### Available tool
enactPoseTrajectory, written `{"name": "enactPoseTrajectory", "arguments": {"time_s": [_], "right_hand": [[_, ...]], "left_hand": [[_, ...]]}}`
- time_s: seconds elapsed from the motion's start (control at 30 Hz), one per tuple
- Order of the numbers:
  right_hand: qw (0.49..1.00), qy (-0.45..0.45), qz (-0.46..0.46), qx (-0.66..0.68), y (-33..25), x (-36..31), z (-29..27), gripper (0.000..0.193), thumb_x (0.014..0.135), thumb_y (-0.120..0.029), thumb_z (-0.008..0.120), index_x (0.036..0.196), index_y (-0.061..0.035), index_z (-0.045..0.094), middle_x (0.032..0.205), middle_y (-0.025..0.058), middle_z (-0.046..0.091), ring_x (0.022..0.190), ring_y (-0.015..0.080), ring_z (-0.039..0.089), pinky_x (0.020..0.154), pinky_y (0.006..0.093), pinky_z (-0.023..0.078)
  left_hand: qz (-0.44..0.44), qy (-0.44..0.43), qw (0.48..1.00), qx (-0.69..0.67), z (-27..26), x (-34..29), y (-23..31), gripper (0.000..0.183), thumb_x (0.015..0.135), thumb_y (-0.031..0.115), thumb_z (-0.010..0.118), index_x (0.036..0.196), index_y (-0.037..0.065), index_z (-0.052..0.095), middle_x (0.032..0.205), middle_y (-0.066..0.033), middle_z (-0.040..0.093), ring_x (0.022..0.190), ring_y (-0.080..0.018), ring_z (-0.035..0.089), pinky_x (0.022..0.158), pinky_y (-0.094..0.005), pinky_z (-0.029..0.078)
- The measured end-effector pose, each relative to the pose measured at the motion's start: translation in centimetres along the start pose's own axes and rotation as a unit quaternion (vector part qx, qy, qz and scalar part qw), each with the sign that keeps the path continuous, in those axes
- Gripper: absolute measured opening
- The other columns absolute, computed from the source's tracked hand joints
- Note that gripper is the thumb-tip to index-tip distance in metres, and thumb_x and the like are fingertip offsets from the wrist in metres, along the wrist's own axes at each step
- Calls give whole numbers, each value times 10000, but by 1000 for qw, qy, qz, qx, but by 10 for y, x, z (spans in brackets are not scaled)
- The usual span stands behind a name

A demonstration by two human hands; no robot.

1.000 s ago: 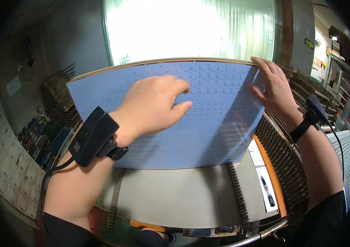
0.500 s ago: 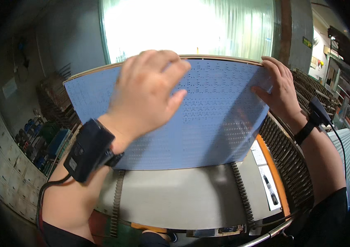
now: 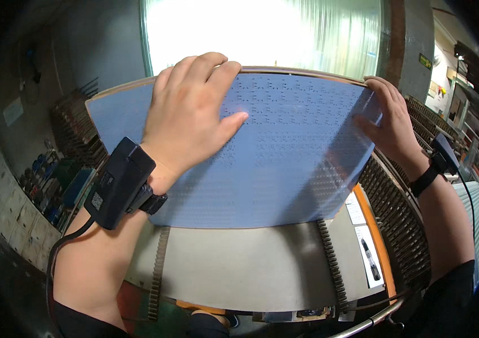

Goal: The person retrieves a metal rack and places it on a table, then repeatedly takes blue boards from a machine and slots them into the rack.

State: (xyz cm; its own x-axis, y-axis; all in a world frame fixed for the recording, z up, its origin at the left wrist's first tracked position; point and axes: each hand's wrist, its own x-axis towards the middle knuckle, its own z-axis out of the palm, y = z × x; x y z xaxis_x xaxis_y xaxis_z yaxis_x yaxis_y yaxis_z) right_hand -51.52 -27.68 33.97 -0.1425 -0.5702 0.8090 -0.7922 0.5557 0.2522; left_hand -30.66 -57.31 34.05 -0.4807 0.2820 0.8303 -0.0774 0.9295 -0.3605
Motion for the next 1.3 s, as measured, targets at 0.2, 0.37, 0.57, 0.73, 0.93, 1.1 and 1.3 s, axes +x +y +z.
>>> {"name": "enactPoseTrajectory", "arguments": {"time_s": [0.2,0.37,0.57,0.73,0.93,1.1,1.3], "right_hand": [[1000,9,-7,4,2,0,2,645,742,-179,780,1305,-95,474,1317,137,522,1257,344,476,1073,460,364],[1000,3,3,2,0,0,1,607,770,-183,756,1301,-92,477,1315,139,522,1250,343,481,1076,461,364],[1000,2,5,2,-2,1,0,601,771,-179,753,1297,-81,479,1310,144,527,1244,344,485,1076,459,368],[1000,1,3,-6,-2,1,0,597,776,-184,752,1296,-75,479,1310,142,528,1244,340,486,1075,459,369],[1000,1,4,-10,0,0,1,588,785,-195,748,1296,-79,481,1313,134,526,1248,330,485,1077,454,368],[1000,-1,6,-8,-1,0,2,590,789,-199,745,1302,-85,477,1317,132,522,1255,326,479,1079,456,365],[1000,7,1,7,-1,0,2,591,781,-157,747,1301,-86,475,1314,130,522,1260,328,471,1088,455,350]], "left_hand": [[63,76,995,-29,-4,4,15,446,780,224,710,1185,76,593,1187,-117,579,1109,-295,547,941,-435,425],[57,-124,985,-108,1,-2,37,199,824,211,659,959,66,680,825,-104,657,756,-292,645,692,-392,506],[-1,-73,989,-133,-1,2,26,181,837,208,647,891,44,701,849,-126,686,770,-305,658,682,-386,525],[-49,-55,987,-142,-2,5,15,188,849,184,624,884,28,722,845,-147,694,758,-313,663,677,-382,528],[-97,-109,972,-184,-5,6,18,205,853,194,623,900,16,713,857,-151,697,779,-317,667,695,-380,533],[57,-183,936,-295,10,-6,29,231,848,214,638,1001,43,670,974,-141,677,905,-324,647,792,-404,524],[166,-132,937,-279,11,-5,39,204,822,179,670,987,58,665,967,-110,671,922,-292,638,819,-411,512]]}}
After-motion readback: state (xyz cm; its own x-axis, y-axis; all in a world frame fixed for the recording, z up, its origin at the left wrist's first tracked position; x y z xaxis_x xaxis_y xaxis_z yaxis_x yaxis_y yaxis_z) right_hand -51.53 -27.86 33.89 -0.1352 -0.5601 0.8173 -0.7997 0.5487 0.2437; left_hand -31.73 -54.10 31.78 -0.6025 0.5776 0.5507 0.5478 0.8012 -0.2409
